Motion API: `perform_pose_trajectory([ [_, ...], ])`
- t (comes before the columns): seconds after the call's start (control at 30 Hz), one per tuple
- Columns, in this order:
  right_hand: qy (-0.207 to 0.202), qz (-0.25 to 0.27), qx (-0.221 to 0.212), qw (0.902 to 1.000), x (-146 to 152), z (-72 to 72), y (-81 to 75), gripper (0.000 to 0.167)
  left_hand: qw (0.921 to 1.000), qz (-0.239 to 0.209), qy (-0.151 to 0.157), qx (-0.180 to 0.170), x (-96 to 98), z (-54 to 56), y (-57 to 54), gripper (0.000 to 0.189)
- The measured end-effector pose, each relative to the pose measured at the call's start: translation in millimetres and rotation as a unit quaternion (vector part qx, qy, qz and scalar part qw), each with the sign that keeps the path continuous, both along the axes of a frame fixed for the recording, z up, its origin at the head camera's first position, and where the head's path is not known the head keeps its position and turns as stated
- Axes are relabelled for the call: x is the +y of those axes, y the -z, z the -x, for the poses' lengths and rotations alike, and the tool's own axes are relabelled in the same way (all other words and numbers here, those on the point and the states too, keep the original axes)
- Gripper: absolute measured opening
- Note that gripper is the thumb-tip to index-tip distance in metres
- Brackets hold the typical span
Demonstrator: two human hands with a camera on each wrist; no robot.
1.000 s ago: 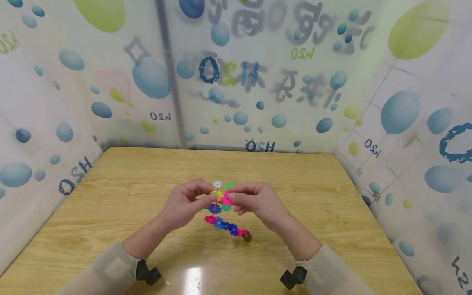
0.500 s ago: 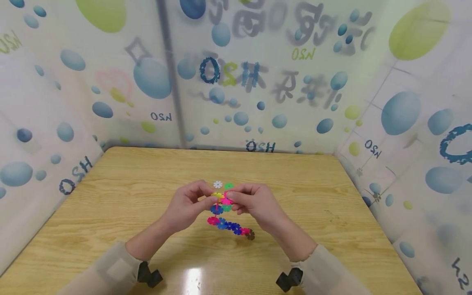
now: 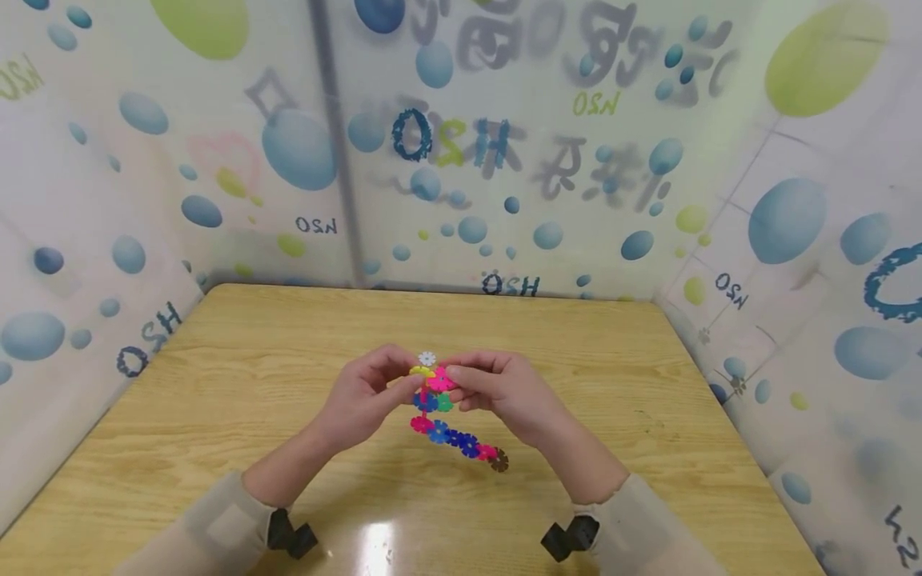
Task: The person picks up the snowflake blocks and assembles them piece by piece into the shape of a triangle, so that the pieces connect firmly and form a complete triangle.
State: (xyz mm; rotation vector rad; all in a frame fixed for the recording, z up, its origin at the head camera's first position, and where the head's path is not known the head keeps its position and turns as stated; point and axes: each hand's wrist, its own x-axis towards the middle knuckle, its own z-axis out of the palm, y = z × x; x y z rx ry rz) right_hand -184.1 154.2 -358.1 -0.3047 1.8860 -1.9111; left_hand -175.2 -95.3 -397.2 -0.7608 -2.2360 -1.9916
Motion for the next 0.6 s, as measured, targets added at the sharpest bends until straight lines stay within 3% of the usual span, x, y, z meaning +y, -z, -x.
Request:
perform_pose_trajectory([
  [0.1, 0.003, -0.002, -0.002, 1.0, -0.6, 0.4, -0.6, 0.024, 1.0, -0.003, 0.001, 0.001, -0.9, 0.0, -0.7, 0.013],
  [0.33, 0.013, -0.021, 0.028, 0.9993, -3.2, 0.1, 3.8, 0.026, 0.9991, 0.004, 0.039, 0.015, -2.0, -0.5, 1.2, 0.031],
  [0.6, 0.002, -0.029, 0.043, 0.9987, -5.3, -1.0, 4.7, 0.029, 0.9985, 0.049, 0.016, 0.017, -0.8, -1.5, -0.3, 0.03],
])
